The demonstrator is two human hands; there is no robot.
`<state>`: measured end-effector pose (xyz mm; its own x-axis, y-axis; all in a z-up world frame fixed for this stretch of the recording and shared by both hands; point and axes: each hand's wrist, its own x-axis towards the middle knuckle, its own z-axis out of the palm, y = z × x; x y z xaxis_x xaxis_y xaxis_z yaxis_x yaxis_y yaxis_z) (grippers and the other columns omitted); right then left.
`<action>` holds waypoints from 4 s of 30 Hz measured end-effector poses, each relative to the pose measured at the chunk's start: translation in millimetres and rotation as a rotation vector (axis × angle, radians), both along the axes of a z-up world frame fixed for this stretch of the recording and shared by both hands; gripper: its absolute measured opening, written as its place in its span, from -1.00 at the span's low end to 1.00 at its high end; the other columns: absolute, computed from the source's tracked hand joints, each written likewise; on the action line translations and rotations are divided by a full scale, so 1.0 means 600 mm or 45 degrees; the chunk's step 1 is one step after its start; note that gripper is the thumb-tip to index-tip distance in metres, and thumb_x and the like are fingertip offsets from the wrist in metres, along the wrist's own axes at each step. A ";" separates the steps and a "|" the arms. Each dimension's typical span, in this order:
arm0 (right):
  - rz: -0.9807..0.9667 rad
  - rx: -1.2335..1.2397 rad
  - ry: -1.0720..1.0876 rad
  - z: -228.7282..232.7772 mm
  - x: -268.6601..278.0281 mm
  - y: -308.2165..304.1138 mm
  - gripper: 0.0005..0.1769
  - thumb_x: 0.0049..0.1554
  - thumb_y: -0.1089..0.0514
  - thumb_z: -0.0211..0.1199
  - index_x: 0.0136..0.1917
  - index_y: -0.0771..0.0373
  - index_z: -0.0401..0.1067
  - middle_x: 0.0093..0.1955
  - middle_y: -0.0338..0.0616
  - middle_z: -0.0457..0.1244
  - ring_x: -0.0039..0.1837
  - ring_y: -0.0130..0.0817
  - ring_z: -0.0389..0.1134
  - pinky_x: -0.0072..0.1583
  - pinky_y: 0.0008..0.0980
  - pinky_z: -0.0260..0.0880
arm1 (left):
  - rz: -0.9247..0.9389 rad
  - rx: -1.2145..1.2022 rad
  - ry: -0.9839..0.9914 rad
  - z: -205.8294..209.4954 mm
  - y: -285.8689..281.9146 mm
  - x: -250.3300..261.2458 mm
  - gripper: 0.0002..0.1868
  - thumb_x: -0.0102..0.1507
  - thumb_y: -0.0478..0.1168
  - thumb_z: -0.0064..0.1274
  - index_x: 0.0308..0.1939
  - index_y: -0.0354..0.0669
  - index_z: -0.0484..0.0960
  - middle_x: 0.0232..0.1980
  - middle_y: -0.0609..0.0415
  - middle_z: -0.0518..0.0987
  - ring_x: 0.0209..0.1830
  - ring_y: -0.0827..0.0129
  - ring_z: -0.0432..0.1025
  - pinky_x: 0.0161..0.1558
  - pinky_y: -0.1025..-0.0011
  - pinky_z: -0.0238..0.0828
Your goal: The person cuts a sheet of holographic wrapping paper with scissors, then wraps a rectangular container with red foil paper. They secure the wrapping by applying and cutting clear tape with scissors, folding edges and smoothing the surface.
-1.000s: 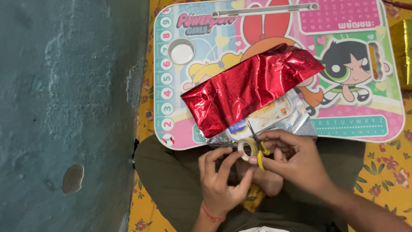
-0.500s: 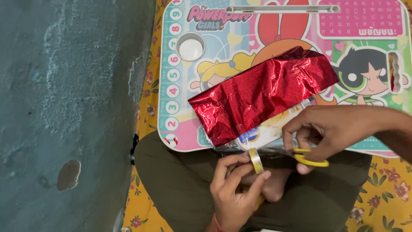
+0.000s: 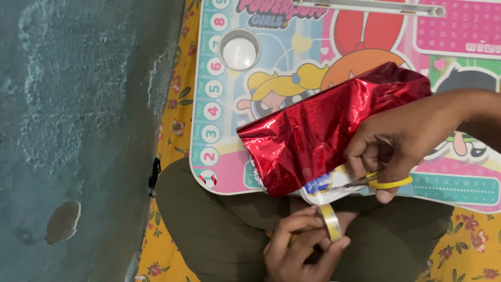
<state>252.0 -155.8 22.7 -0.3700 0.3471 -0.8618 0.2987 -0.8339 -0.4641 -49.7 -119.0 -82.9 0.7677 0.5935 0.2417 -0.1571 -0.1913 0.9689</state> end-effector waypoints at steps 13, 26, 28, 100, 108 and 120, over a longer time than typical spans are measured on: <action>0.038 -0.094 0.171 -0.031 0.012 0.004 -0.62 0.01 0.04 0.59 -0.02 0.29 0.56 -0.44 -0.31 0.31 -0.39 -0.58 0.21 -0.30 -0.42 0.14 | -0.088 0.078 -0.025 0.016 0.002 0.002 -0.70 0.06 -0.25 0.58 -0.25 -0.08 0.73 -0.09 0.16 0.59 0.09 0.31 0.65 0.18 0.32 0.61; -0.055 -0.027 0.143 -0.032 -0.008 0.002 -0.69 -0.01 0.10 0.55 -0.04 0.31 0.65 -0.41 -0.32 0.39 -0.36 -0.65 0.28 -0.30 -0.45 0.18 | -0.086 0.192 -0.068 0.025 0.013 0.013 -0.74 0.13 -0.26 0.52 -0.17 -0.08 0.74 -0.05 0.13 0.59 0.09 0.30 0.63 0.16 0.34 0.60; -0.065 0.009 0.111 -0.036 -0.009 -0.005 -0.69 -0.01 0.12 0.55 -0.04 0.33 0.67 -0.42 -0.29 0.41 -0.38 -0.63 0.29 -0.31 -0.44 0.17 | -0.088 0.211 -0.068 0.026 0.012 0.013 -0.76 0.15 -0.28 0.50 -0.17 -0.09 0.74 -0.03 0.12 0.60 0.09 0.28 0.63 0.16 0.34 0.60; -1.691 1.790 -1.178 -0.135 -0.302 -0.204 -0.65 0.07 0.34 0.50 0.05 0.33 0.39 0.02 -0.12 0.35 0.12 -0.45 0.48 0.19 -0.44 0.55 | -0.152 0.640 -0.227 0.096 0.090 0.064 -0.72 0.23 -0.23 0.35 -0.03 -0.27 0.71 0.09 -0.01 0.58 -0.03 0.25 0.59 0.02 0.35 0.57; -1.493 1.824 -1.334 -0.117 -0.300 -0.206 -0.70 0.06 0.40 0.47 0.03 0.33 0.44 0.01 -0.04 0.36 0.13 -0.31 0.49 0.19 -0.36 0.57 | -0.900 -0.524 0.358 0.103 0.148 0.157 -0.45 0.26 -0.31 0.24 0.31 -0.38 0.46 -0.02 -0.03 0.70 -0.08 0.57 0.57 -0.02 0.57 0.55; -1.475 1.461 -1.766 -0.078 -0.297 -0.176 -0.65 -0.02 0.27 0.59 -0.02 0.35 0.51 -0.07 -0.13 0.39 -0.07 -0.50 0.42 0.00 -0.50 0.44 | -0.975 0.187 0.436 0.137 0.177 0.257 -0.67 0.13 -0.33 0.30 -0.08 -0.25 0.53 -0.30 0.11 0.77 -0.23 0.55 0.67 -0.18 0.52 0.56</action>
